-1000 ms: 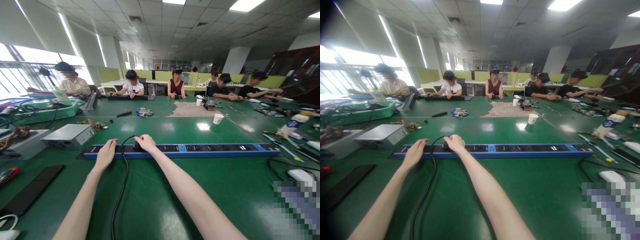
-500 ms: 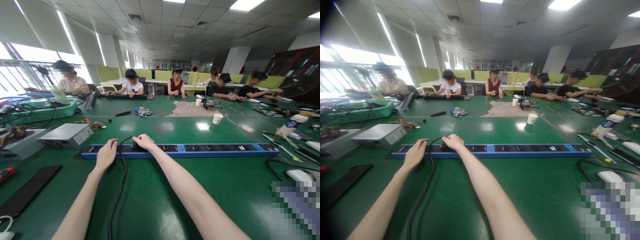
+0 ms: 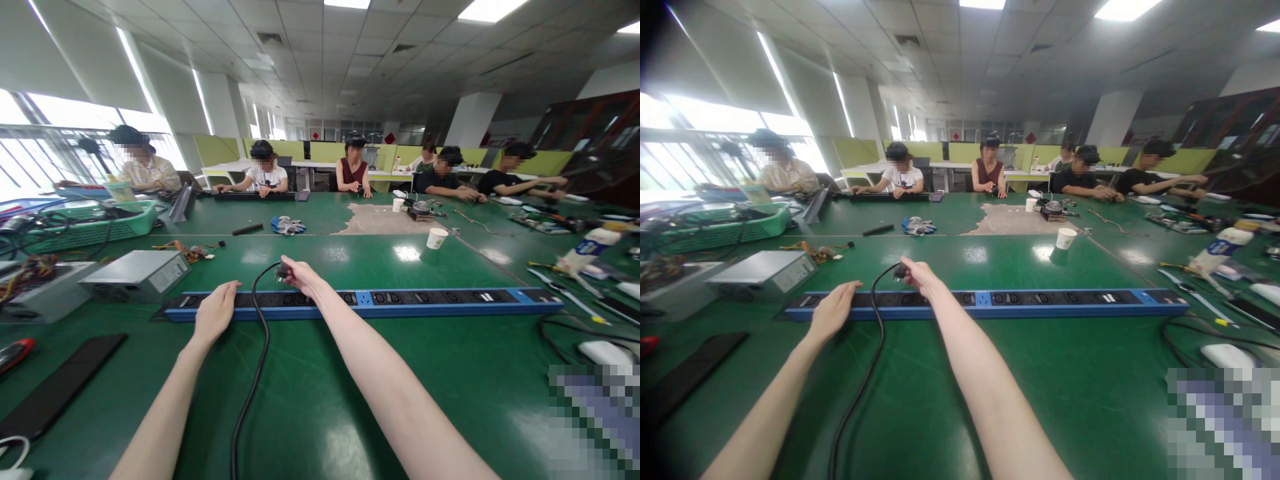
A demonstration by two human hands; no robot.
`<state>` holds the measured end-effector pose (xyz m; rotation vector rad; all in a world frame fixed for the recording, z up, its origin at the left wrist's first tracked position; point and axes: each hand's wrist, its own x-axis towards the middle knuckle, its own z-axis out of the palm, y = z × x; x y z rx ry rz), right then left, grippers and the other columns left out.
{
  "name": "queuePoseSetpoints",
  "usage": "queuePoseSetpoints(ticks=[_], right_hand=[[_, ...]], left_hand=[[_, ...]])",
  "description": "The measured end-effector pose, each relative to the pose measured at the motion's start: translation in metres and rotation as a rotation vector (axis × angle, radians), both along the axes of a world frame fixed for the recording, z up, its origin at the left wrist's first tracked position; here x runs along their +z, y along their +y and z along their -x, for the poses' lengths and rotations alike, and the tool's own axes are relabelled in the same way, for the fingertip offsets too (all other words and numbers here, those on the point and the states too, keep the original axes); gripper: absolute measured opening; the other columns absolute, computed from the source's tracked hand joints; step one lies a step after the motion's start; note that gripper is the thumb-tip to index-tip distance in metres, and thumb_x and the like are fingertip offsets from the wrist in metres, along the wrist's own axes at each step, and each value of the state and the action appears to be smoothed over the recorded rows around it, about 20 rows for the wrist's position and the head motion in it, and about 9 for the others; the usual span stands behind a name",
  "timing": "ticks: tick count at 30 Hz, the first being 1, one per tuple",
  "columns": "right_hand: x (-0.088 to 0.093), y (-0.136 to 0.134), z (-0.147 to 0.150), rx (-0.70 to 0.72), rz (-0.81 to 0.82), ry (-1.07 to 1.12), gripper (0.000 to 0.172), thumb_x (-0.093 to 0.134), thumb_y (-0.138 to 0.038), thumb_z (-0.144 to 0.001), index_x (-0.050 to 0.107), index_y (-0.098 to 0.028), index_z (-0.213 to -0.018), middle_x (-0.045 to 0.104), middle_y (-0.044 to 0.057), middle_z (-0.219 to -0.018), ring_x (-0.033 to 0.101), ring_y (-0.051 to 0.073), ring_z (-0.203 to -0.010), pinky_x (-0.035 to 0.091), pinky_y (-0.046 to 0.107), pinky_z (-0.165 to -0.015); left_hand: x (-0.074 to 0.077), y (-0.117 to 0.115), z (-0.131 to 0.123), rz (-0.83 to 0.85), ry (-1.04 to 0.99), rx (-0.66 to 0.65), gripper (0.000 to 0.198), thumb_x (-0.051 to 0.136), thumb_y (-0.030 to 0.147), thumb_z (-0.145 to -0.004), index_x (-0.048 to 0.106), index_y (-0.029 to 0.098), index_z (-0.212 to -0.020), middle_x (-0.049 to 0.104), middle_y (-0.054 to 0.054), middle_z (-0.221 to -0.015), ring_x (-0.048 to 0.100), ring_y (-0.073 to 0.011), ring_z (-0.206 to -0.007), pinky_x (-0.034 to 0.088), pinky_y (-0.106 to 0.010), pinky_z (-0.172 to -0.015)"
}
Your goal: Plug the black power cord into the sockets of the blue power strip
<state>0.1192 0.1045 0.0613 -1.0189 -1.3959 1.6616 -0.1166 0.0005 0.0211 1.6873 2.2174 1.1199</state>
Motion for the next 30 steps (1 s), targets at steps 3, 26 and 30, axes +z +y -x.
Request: queuePoseSetpoints(ticks=[3, 26, 30], right_hand=[[0.008, 0.002, -0.014, 0.05, 0.072, 0.1, 0.036, 0.076, -0.046, -0.094, 0.073, -0.012, -0.082, 0.071, 0.003, -0.078, 0.058, 0.009, -0.067, 0.043, 0.021, -0.069], [0.032, -0.063, -0.16, 0.132, -0.035, -0.151, 0.055, 0.064, -0.074, -0.094, 0.064, -0.021, -0.107, 0.069, 0.003, -0.072, 0.058, 0.014, -0.056, 0.052, 0.025, -0.056], [0.038, -0.06, -0.164, 0.12, 0.15, 0.073, 0.034, 0.07, -0.05, -0.095, 0.063, -0.021, -0.112, 0.074, 0.004, -0.085, 0.063, 0.012, -0.062, 0.061, 0.029, -0.065]], left_hand=[[0.002, -0.002, 0.001, -0.009, -0.046, -0.039, 0.051, 0.036, 0.056, -0.103, 0.077, 0.029, -0.116, 0.069, -0.004, -0.146, 0.061, -0.0316, -0.137, 0.042, -0.047, -0.12], [0.112, -0.05, -0.167, -0.005, -0.822, -0.663, 0.036, 0.063, 0.055, -0.1, 0.058, 0.023, -0.115, 0.046, 0.007, -0.072, 0.028, -0.0042, -0.047, 0.021, -0.019, -0.044], [0.125, -0.064, -0.182, 0.072, -0.697, -0.769, 0.036, 0.056, 0.055, -0.104, 0.055, 0.023, -0.12, 0.063, 0.002, -0.085, 0.044, -0.0064, -0.052, 0.036, -0.021, -0.05]])
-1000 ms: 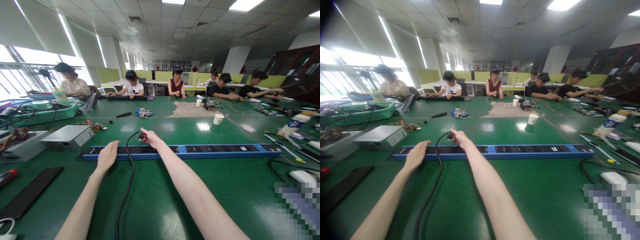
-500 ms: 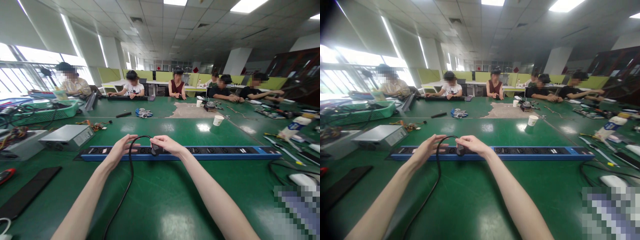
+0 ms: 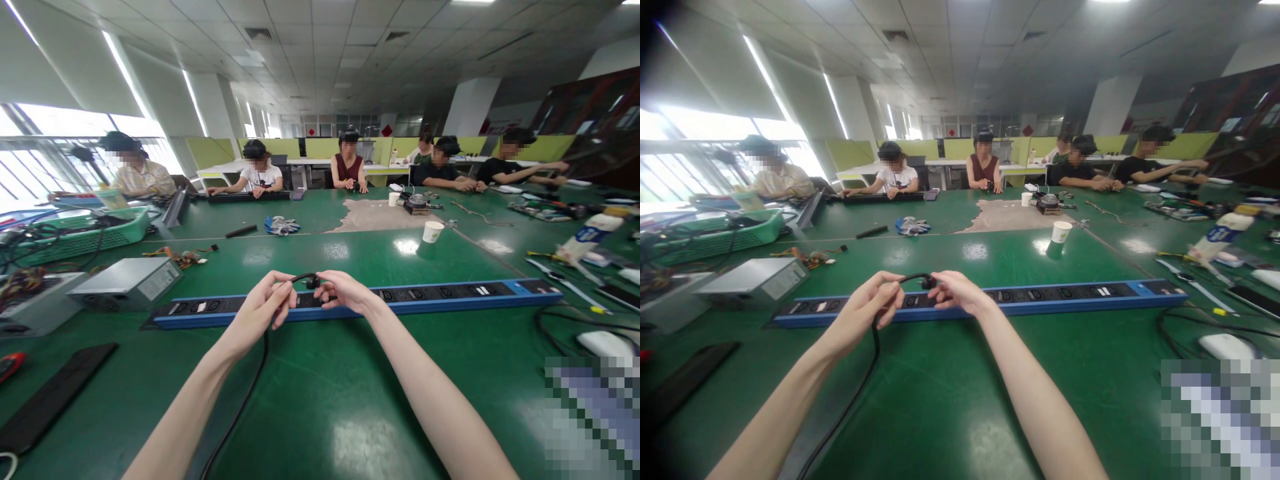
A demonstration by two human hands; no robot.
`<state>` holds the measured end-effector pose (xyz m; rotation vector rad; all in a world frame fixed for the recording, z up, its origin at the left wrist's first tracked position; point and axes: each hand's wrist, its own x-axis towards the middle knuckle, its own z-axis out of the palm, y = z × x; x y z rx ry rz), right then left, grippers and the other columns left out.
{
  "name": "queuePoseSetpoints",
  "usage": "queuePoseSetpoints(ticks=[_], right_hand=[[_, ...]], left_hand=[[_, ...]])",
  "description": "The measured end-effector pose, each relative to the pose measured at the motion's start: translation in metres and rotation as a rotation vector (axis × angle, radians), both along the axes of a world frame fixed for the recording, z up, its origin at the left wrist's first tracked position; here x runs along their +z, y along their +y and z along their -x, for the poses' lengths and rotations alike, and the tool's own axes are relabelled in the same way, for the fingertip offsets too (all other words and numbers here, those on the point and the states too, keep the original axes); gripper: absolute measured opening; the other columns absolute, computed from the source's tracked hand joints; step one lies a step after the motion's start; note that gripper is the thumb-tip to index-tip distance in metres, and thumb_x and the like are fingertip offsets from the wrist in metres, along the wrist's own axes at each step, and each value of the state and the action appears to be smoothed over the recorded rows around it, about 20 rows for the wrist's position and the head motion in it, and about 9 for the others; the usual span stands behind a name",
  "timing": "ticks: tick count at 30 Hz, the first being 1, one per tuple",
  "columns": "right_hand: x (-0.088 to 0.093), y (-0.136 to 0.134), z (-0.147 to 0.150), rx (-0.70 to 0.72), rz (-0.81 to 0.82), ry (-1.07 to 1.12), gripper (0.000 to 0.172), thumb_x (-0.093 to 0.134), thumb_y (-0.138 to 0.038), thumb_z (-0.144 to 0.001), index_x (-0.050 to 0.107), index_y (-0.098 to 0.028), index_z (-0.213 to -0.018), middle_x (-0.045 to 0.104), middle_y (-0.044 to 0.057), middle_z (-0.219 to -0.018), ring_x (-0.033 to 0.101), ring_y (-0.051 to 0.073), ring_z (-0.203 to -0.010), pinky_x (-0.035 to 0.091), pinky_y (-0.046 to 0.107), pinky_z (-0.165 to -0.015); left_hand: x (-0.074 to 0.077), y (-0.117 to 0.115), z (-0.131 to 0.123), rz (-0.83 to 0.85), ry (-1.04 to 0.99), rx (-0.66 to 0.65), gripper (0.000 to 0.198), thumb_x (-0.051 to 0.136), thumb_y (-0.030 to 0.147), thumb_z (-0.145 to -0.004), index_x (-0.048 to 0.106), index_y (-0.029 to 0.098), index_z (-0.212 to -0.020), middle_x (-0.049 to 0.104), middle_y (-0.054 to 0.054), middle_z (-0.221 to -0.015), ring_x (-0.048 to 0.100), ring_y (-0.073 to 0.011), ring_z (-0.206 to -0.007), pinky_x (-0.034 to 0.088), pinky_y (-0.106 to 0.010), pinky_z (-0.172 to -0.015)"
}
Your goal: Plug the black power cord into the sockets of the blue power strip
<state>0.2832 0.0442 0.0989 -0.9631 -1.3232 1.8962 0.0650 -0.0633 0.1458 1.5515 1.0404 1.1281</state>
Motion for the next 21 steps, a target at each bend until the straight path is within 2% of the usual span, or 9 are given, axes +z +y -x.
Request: queuePoseSetpoints(ticks=[3, 5, 6, 8, 11, 13, 16, 19, 21], right_hand=[[0.006, 0.003, -0.003, -0.176, 0.003, 0.06, 0.025, 0.072, -0.032, -0.089, 0.065, -0.023, -0.111, 0.069, -0.003, -0.081, 0.058, 0.008, -0.058, 0.059, 0.025, -0.062], [0.006, 0.004, -0.002, -0.263, -0.108, -0.023, 0.021, 0.07, -0.031, -0.086, 0.066, -0.023, -0.104, 0.064, -0.006, -0.073, 0.053, 0.008, -0.054, 0.054, 0.022, -0.056], [0.005, 0.004, -0.001, -0.288, -0.188, -0.094, 0.018, 0.069, -0.032, -0.085, 0.066, -0.022, -0.101, 0.062, -0.006, -0.07, 0.051, 0.008, -0.053, 0.051, 0.021, -0.055], [0.001, 0.003, 0.003, -0.31, -0.367, -0.278, 0.018, 0.07, -0.036, -0.084, 0.065, -0.021, -0.094, 0.063, -0.005, -0.068, 0.054, 0.01, -0.056, 0.047, 0.021, -0.055], [-0.005, 0.0, 0.012, -0.33, -0.603, -0.591, 0.022, 0.074, -0.041, -0.08, 0.065, -0.021, -0.087, 0.069, -0.002, -0.073, 0.06, 0.013, -0.065, 0.043, 0.022, -0.061], [-0.007, -0.003, 0.02, -0.33, -0.693, -0.759, 0.024, 0.074, -0.045, -0.08, 0.067, -0.022, -0.085, 0.071, -0.002, -0.077, 0.061, 0.014, -0.069, 0.04, 0.023, -0.064], [-0.006, -0.009, 0.031, -0.304, -0.748, -0.922, 0.025, 0.072, -0.049, -0.082, 0.069, -0.025, -0.088, 0.074, -0.001, -0.084, 0.064, 0.016, -0.075, 0.038, 0.025, -0.067], [-0.001, -0.013, 0.039, -0.306, -0.796, -1.034, 0.023, 0.071, -0.048, -0.083, 0.07, -0.026, -0.091, 0.076, 0.0, -0.089, 0.066, 0.019, -0.081, 0.037, 0.026, -0.07], [0.003, -0.015, 0.042, -0.298, -0.84, -1.091, 0.022, 0.071, -0.048, -0.084, 0.069, -0.027, -0.091, 0.076, 0.001, -0.09, 0.068, 0.02, -0.085, 0.038, 0.028, -0.074]], left_hand=[[0.009, -0.014, -0.006, 0.089, 0.191, -0.263, 0.035, 0.053, 0.053, -0.105, 0.059, 0.023, -0.121, 0.073, -0.004, -0.104, 0.065, -0.0134, -0.076, 0.053, -0.028, -0.073], [0.012, -0.023, -0.011, 0.111, 0.371, -0.448, 0.034, 0.054, 0.052, -0.104, 0.064, 0.024, -0.121, 0.075, -0.006, -0.117, 0.07, -0.0189, -0.1, 0.054, -0.032, -0.091], [0.013, -0.027, -0.013, 0.101, 0.463, -0.51, 0.034, 0.056, 0.052, -0.103, 0.067, 0.024, -0.12, 0.076, -0.006, -0.118, 0.07, -0.0208, -0.105, 0.053, -0.032, -0.093], [0.01, -0.031, -0.018, 0.058, 0.615, -0.551, 0.034, 0.058, 0.051, -0.1, 0.073, 0.025, -0.116, 0.078, -0.005, -0.112, 0.071, -0.0226, -0.101, 0.053, -0.031, -0.089], [0.002, -0.027, -0.016, 0.02, 0.71, -0.518, 0.035, 0.054, 0.05, -0.101, 0.078, 0.025, -0.107, 0.08, -0.004, -0.104, 0.073, -0.0222, -0.094, 0.052, -0.03, -0.085], [-0.006, -0.016, -0.007, 0.034, 0.723, -0.427, 0.041, 0.048, 0.05, -0.103, 0.079, 0.024, -0.101, 0.081, -0.003, -0.103, 0.074, -0.021, -0.091, 0.053, -0.029, -0.084], [-0.023, 0.008, 0.017, -0.014, 0.805, -0.062, 0.041, 0.044, 0.049, -0.104, 0.076, 0.024, -0.101, 0.081, -0.003, -0.098, 0.075, -0.0205, -0.083, 0.053, -0.03, -0.081], [-0.048, 0.031, 0.044, -0.154, 0.941, 0.303, 0.034, 0.045, 0.043, -0.103, 0.073, 0.027, -0.11, 0.081, -0.005, -0.102, 0.076, -0.024, -0.095, 0.053, -0.033, -0.085], [-0.068, 0.042, 0.056, -0.269, 0.983, 0.413, 0.034, 0.045, 0.037, -0.103, 0.07, 0.024, -0.12, 0.08, -0.007, -0.114, 0.074, -0.025, -0.106, 0.054, -0.035, -0.091]])
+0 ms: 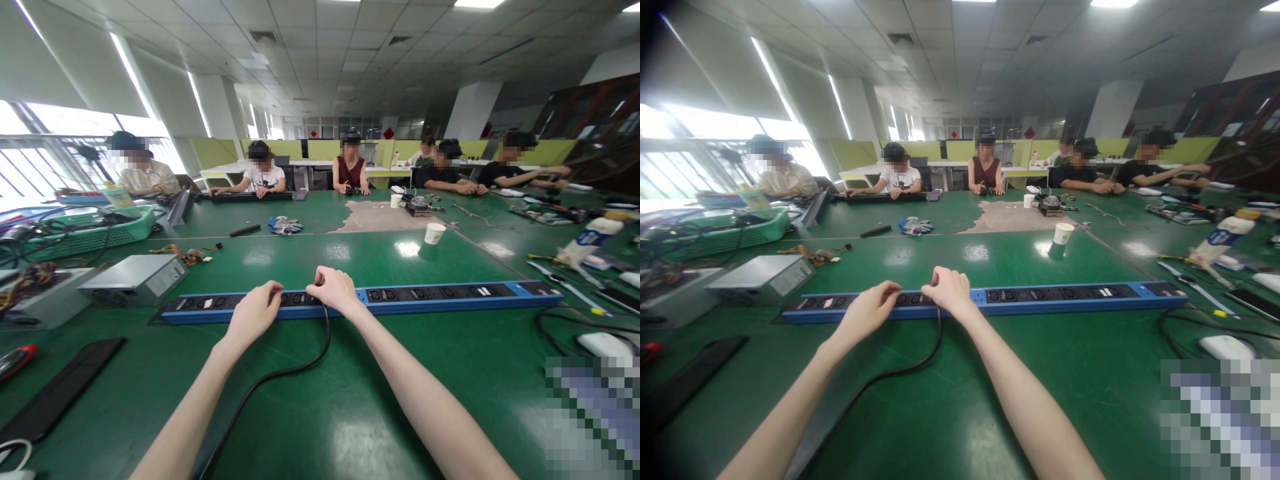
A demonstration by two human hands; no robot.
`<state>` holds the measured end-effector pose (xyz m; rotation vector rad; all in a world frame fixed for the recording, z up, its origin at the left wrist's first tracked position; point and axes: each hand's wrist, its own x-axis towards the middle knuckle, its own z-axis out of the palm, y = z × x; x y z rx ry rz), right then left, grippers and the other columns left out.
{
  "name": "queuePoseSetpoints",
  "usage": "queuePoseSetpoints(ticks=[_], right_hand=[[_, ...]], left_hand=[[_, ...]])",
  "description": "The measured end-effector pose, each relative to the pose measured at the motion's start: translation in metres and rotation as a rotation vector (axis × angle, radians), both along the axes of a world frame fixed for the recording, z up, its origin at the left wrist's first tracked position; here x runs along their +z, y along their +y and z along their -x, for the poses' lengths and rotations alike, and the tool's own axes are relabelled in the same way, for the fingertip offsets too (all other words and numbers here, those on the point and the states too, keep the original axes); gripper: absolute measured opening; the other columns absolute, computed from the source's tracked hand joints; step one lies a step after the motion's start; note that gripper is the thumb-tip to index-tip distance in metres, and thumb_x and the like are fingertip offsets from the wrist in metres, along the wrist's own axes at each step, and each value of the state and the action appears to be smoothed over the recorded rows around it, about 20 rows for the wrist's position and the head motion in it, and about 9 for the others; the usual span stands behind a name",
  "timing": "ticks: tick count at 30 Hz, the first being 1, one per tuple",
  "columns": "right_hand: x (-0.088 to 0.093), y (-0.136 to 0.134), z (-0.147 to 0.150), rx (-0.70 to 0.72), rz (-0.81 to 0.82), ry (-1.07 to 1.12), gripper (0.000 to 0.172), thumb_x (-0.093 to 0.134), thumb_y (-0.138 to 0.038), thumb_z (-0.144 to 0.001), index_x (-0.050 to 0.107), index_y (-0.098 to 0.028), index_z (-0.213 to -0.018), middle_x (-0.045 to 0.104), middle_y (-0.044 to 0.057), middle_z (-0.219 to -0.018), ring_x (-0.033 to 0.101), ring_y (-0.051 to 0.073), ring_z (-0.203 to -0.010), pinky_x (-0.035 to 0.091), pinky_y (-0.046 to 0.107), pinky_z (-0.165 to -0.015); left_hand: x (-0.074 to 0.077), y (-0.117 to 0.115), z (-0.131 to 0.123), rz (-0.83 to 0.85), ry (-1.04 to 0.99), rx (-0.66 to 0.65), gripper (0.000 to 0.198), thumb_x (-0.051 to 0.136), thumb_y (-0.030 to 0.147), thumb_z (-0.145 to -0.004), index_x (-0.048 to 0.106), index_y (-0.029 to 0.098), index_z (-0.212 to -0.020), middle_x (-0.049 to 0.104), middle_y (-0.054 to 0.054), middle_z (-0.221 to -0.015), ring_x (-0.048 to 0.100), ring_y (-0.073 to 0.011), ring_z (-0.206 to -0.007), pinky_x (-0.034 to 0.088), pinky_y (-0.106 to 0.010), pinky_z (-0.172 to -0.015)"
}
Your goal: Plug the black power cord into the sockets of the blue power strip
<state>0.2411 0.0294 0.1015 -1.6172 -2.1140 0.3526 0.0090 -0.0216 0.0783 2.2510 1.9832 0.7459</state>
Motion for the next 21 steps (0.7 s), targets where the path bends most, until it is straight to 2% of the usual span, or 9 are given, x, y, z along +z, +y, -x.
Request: queuePoseSetpoints(ticks=[4, 8, 13, 18, 21], right_hand=[[0.003, -0.004, 0.008, 0.013, -0.03, -0.09, 0.023, 0.068, -0.048, -0.087, 0.067, -0.026, -0.091, 0.077, 0.002, -0.091, 0.07, 0.022, -0.089, 0.039, 0.031, -0.081], [-0.001, -0.018, 0.023, -0.006, -0.086, -0.179, 0.02, 0.064, -0.042, -0.091, 0.066, -0.023, -0.097, 0.078, 0.006, -0.093, 0.072, 0.024, -0.093, 0.04, 0.036, -0.088], [-0.012, -0.038, 0.036, 0.009, -0.226, -0.244, 0.019, 0.058, -0.031, -0.095, 0.062, -0.021, -0.112, 0.077, 0.009, -0.096, 0.071, 0.026, -0.096, 0.038, 0.041, -0.096], [-0.017, -0.039, 0.033, 0.015, -0.232, -0.232, 0.018, 0.056, -0.03, -0.095, 0.06, -0.021, -0.111, 0.077, 0.008, -0.096, 0.072, 0.025, -0.094, 0.038, 0.039, -0.093], [-0.011, -0.035, 0.03, 0.021, -0.201, -0.213, 0.017, 0.059, -0.032, -0.093, 0.062, -0.021, -0.105, 0.077, 0.008, -0.093, 0.071, 0.024, -0.089, 0.038, 0.037, -0.09]], left_hand=[[-0.034, 0.012, 0.005, -0.128, 0.063, 0.0, 0.038, 0.045, 0.031, -0.102, 0.066, 0.018, -0.13, 0.075, -0.012, -0.128, 0.069, -0.0265, -0.121, 0.051, -0.04, -0.107], [-0.054, 0.013, -0.006, -0.193, 0.086, 0.028, 0.037, 0.04, 0.027, -0.104, 0.067, 0.019, -0.128, 0.075, -0.012, -0.127, 0.068, -0.0278, -0.122, 0.046, -0.045, -0.113], [-0.065, 0.01, -0.016, -0.281, 0.109, 0.06, 0.038, 0.036, 0.024, -0.105, 0.065, 0.019, -0.129, 0.074, -0.013, -0.127, 0.065, -0.0286, -0.125, 0.037, -0.049, -0.122], [-0.068, 0.008, -0.017, -0.327, 0.12, 0.059, 0.038, 0.035, 0.024, -0.106, 0.065, 0.02, -0.129, 0.074, -0.012, -0.126, 0.065, -0.0277, -0.124, 0.035, -0.048, -0.122], [-0.067, 0.007, -0.018, -0.339, 0.134, 0.051, 0.038, 0.034, 0.025, -0.106, 0.065, 0.02, -0.129, 0.074, -0.012, -0.126, 0.066, -0.0275, -0.123, 0.035, -0.047, -0.122]])
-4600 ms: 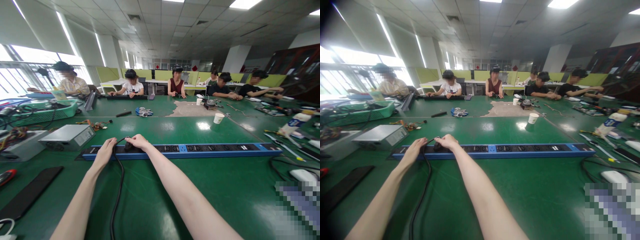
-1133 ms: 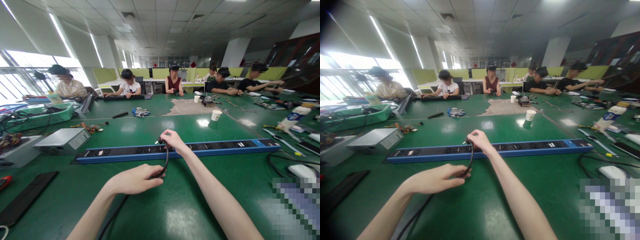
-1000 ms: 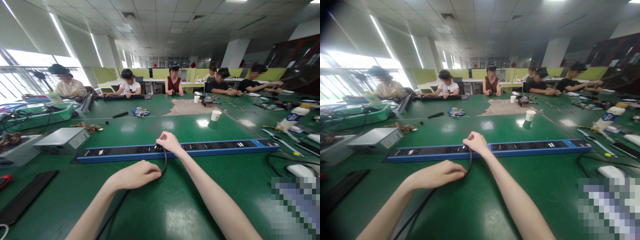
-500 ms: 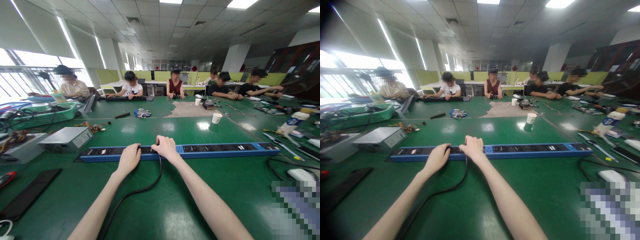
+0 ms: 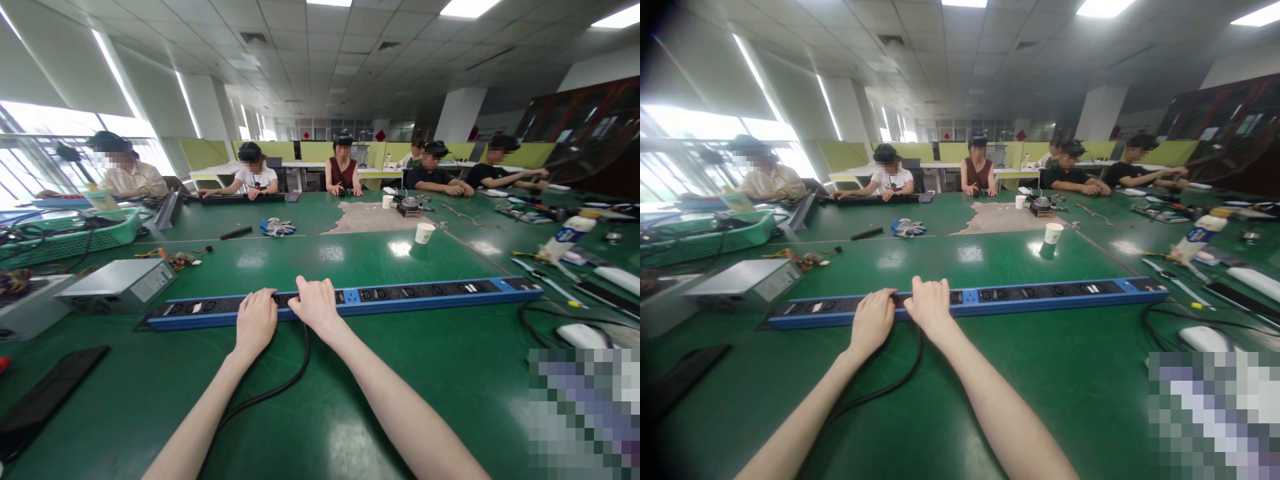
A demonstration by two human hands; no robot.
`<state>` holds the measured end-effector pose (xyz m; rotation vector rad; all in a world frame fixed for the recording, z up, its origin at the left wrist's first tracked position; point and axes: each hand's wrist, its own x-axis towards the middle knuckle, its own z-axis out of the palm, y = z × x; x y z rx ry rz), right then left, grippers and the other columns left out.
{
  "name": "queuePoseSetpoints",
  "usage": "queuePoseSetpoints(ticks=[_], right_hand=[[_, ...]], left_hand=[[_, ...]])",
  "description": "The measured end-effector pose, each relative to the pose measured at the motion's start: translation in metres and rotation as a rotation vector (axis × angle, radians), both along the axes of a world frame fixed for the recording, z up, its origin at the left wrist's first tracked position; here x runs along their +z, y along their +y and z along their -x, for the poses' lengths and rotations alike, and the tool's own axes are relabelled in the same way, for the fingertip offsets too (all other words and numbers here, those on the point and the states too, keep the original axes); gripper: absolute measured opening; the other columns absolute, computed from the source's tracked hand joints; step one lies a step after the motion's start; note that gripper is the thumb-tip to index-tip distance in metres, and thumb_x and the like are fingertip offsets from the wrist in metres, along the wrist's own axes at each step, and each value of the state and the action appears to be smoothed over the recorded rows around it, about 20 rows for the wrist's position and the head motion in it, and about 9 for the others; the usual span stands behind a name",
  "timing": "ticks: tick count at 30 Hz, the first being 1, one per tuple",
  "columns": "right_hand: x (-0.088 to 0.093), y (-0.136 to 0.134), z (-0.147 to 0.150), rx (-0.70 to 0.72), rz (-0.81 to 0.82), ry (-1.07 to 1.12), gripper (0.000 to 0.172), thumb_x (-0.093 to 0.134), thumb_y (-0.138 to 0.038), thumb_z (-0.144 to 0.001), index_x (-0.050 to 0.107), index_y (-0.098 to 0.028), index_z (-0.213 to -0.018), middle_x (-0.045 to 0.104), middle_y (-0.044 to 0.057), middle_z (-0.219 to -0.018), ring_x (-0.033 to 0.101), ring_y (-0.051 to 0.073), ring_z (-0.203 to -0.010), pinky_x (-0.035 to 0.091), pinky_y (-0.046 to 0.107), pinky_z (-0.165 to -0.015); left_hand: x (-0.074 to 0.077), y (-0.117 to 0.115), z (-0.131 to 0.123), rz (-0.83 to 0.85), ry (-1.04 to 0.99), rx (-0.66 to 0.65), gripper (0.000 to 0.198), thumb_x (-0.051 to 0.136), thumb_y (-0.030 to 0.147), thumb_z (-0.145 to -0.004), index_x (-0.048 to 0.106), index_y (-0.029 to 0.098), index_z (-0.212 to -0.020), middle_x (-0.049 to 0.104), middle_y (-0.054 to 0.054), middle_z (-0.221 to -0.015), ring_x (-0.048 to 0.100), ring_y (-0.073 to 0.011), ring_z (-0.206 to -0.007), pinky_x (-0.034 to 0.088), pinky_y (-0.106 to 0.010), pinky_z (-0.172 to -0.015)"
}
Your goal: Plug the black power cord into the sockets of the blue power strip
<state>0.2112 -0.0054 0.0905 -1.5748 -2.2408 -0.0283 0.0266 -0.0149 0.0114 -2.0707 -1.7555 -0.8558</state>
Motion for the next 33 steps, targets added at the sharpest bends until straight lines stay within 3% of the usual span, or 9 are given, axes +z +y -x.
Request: queuePoseSetpoints(ticks=[5, 9, 11, 14, 17, 21, 28, 33], right_hand=[[0.036, 0.002, -0.02, -0.056, -0.004, 0.221, 0.021, 0.062, -0.044, -0.092, 0.063, -0.025, -0.101, 0.076, 0.002, -0.089, 0.068, 0.021, -0.082, 0.035, 0.03, -0.072], [0.057, 0.006, -0.069, -0.061, -0.004, 0.365, 0.024, 0.065, -0.048, -0.089, 0.064, -0.026, -0.096, 0.072, -0.002, -0.084, 0.062, 0.017, -0.076, 0.031, 0.027, -0.066], [0.052, 0.009, -0.102, -0.096, 0.023, 0.379, 0.02, 0.066, -0.044, -0.087, 0.064, -0.025, -0.092, 0.07, -0.002, -0.082, 0.06, 0.016, -0.073, 0.031, 0.026, -0.066], [0.029, 0.013, -0.143, -0.114, 0.09, 0.37, 0.016, 0.067, -0.039, -0.084, 0.062, -0.024, -0.087, 0.068, -0.003, -0.078, 0.058, 0.014, -0.07, 0.031, 0.025, -0.065], [0.007, 0.016, -0.163, -0.089, 0.143, 0.364, 0.015, 0.066, -0.037, -0.085, 0.063, -0.023, -0.088, 0.068, -0.004, -0.077, 0.058, 0.014, -0.069, 0.032, 0.025, -0.065], [-0.003, 0.016, -0.159, -0.101, 0.169, 0.325, 0.015, 0.065, -0.038, -0.088, 0.064, -0.024, -0.092, 0.069, -0.003, -0.079, 0.06, 0.015, -0.072, 0.031, 0.025, -0.066], [0.003, 0.007, -0.133, -0.097, 0.065, 0.005, 0.012, 0.064, -0.034, -0.094, 0.064, -0.025, -0.102, 0.074, 0.002, -0.089, 0.066, 0.02, -0.081, 0.026, 0.029, -0.066], [0.003, 0.001, -0.126, -0.092, 0.056, -0.07, 0.012, 0.061, -0.032, -0.097, 0.063, -0.025, -0.107, 0.076, 0.004, -0.095, 0.069, 0.021, -0.087, 0.029, 0.029, -0.067]], left_hand=[[0.004, -0.004, -0.001, 0.022, 0.01, 0.008, 0.04, 0.034, 0.025, -0.106, 0.065, 0.021, -0.13, 0.074, -0.012, -0.127, 0.065, -0.0276, -0.124, 0.033, -0.047, -0.123], [0.007, -0.005, -0.002, 0.039, -0.019, 0.008, 0.04, 0.034, 0.025, -0.105, 0.065, 0.021, -0.131, 0.074, -0.012, -0.128, 0.064, -0.0272, -0.126, 0.033, -0.046, -0.123], [0.006, -0.005, -0.003, 0.041, -0.036, 0.008, 0.041, 0.034, 0.025, -0.105, 0.065, 0.021, -0.131, 0.073, -0.012, -0.129, 0.063, -0.0271, -0.127, 0.033, -0.046, -0.123], [0.004, -0.005, -0.004, 0.033, -0.06, 0.017, 0.042, 0.034, 0.024, -0.105, 0.065, 0.021, -0.132, 0.072, -0.012, -0.132, 0.062, -0.0277, -0.129, 0.034, -0.046, -0.122], [0.0, -0.005, -0.005, 0.02, -0.062, 0.023, 0.042, 0.034, 0.025, -0.105, 0.065, 0.021, -0.134, 0.071, -0.012, -0.136, 0.061, -0.028, -0.131, 0.035, -0.046, -0.12], [-0.002, -0.003, -0.004, 0.006, -0.057, 0.027, 0.042, 0.035, 0.026, -0.106, 0.065, 0.021, -0.134, 0.072, -0.012, -0.135, 0.062, -0.0282, -0.132, 0.036, -0.046, -0.119], [-0.003, -0.002, -0.004, 0.006, -0.048, 0.032, 0.043, 0.034, 0.026, -0.105, 0.065, 0.021, -0.135, 0.071, -0.012, -0.137, 0.06, -0.0284, -0.134, 0.035, -0.046, -0.12], [-0.006, -0.001, -0.004, 0.006, -0.049, 0.038, 0.043, 0.034, 0.026, -0.106, 0.065, 0.021, -0.136, 0.07, -0.012, -0.139, 0.06, -0.0287, -0.134, 0.035, -0.046, -0.119]])
